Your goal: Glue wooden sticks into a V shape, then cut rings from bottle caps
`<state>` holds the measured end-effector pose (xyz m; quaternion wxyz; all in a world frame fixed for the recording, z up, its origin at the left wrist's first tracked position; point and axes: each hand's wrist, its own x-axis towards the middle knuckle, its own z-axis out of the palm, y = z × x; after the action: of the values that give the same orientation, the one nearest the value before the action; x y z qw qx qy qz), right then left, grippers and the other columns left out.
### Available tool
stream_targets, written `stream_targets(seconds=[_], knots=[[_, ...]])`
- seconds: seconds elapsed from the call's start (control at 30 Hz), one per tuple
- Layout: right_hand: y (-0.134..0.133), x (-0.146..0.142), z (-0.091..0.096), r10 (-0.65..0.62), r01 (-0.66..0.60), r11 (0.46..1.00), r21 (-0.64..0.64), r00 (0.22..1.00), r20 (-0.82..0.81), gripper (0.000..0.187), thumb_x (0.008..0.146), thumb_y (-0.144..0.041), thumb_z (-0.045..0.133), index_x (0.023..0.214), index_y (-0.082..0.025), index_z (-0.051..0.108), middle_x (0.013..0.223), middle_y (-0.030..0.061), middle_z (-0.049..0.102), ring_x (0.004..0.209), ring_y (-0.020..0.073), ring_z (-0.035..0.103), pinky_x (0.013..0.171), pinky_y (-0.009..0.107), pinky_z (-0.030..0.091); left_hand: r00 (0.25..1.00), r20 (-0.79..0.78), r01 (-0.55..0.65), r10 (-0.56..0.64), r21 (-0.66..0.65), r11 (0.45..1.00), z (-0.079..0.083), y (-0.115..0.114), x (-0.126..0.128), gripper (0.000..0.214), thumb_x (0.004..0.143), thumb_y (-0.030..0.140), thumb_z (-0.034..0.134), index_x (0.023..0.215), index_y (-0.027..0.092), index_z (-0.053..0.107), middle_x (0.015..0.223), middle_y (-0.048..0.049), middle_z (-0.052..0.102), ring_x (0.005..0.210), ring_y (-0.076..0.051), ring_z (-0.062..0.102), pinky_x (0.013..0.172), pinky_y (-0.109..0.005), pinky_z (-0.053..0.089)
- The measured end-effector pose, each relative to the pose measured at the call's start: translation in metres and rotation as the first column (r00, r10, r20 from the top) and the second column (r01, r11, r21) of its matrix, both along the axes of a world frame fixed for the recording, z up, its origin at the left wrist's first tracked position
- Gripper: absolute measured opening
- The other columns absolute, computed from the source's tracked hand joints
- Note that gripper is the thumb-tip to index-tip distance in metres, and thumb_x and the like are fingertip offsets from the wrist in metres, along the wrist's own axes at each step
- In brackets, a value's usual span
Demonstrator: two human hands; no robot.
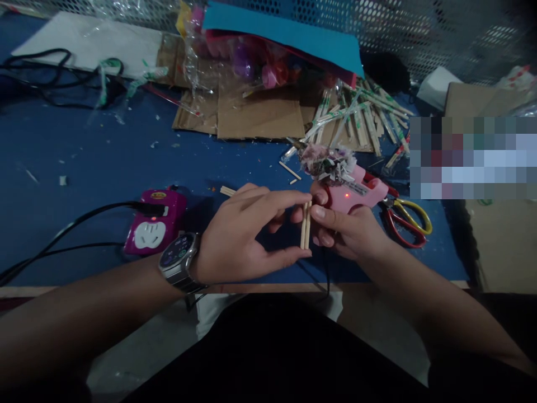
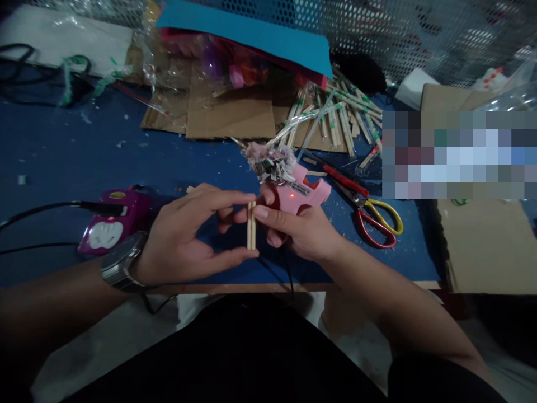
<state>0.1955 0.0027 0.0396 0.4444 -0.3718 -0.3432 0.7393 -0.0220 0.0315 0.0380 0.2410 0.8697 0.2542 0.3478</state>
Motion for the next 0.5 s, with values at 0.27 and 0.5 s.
stream_targets(seconds=[0.27,0.5], knots=[[-0.0005,0.0002,-0.0015,0.009,-0.009,0.999,0.032,1.0,-0.022,0.043,0.086,-0.033,0.089,0.087,-0.023,0.047,0.082,-0.004,0.074,0.042,0.0027,0.05,0.043,0.016,0.042,0.997,0.061,0.047,-0.047,-0.002,0.999,-0.0024,0.002,0.0016,0.059,0.088,0.048,0.086,0.136,0.024,0.06,0.089,-0.0012,0.072,0.076,-0.018,0.064,0.075,-0.036,0.05],[0.0081,-0.0012,0.0075,-0.181,0.166,0.98,0.111,0.974,0.136,0.038,0.082,-0.044,0.09,0.086,-0.021,0.061,0.066,-0.0051,0.064,0.042,0.0072,0.049,0.041,0.024,0.04,0.989,0.143,-0.01,0.026,-0.108,0.994,-0.0016,0.0002,0.0015,0.065,0.082,0.038,0.089,0.137,0.021,0.059,0.081,0.0027,0.061,0.069,-0.014,0.06,0.067,-0.03,0.049]])
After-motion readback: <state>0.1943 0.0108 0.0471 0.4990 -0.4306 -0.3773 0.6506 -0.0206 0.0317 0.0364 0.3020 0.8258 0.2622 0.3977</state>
